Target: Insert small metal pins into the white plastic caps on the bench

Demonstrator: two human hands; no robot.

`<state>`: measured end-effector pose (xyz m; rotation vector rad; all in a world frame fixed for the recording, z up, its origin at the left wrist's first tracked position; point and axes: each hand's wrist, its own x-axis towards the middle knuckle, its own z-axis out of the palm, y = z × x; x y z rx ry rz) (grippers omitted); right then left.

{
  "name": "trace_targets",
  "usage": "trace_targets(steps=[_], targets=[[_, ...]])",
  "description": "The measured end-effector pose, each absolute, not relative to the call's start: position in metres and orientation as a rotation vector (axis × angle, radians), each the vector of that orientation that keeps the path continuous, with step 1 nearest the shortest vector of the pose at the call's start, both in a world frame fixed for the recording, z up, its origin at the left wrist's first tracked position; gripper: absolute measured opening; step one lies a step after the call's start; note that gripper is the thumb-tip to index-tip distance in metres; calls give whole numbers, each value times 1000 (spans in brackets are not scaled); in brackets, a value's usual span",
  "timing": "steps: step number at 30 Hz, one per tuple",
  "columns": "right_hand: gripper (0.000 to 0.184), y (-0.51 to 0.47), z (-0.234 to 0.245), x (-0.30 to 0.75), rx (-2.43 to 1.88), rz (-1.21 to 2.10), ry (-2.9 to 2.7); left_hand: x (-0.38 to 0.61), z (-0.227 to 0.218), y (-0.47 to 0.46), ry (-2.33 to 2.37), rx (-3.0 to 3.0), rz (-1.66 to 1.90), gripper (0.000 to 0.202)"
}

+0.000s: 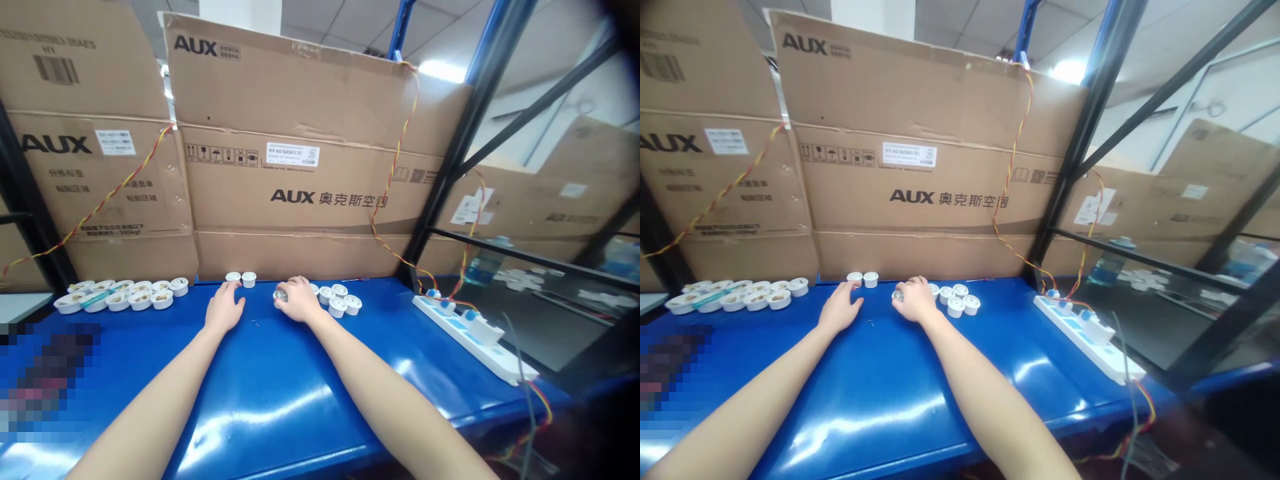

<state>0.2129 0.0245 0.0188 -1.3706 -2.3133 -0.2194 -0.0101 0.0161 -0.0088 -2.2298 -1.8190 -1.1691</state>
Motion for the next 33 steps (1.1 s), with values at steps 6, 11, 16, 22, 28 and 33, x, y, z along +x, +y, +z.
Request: trace_targets(steps=[6, 11, 16, 22, 28, 33], targets=[[38, 20, 17, 211, -1480, -286, -2151, -8, -7, 16, -1962, -2203, -1091, 25], [54, 26, 19, 176, -1252, -237, -2367, -11, -12, 21, -2006, -2218, -1138, 28], [54, 58, 26, 132, -1387, -125, -2463, -19, -23, 30, -1892, -2224, -1293, 30], [40, 53, 31, 140, -1284, 21, -2508, -14, -21, 30, -1916, -2257, -1337, 49], [28, 12, 19, 193, -911, 359, -2333, -8, -13, 23, -1817, -2598, -1098, 39], [20, 5, 11, 202, -826, 537, -2540, -9, -13, 20, -1801, -2550, -1242, 36]])
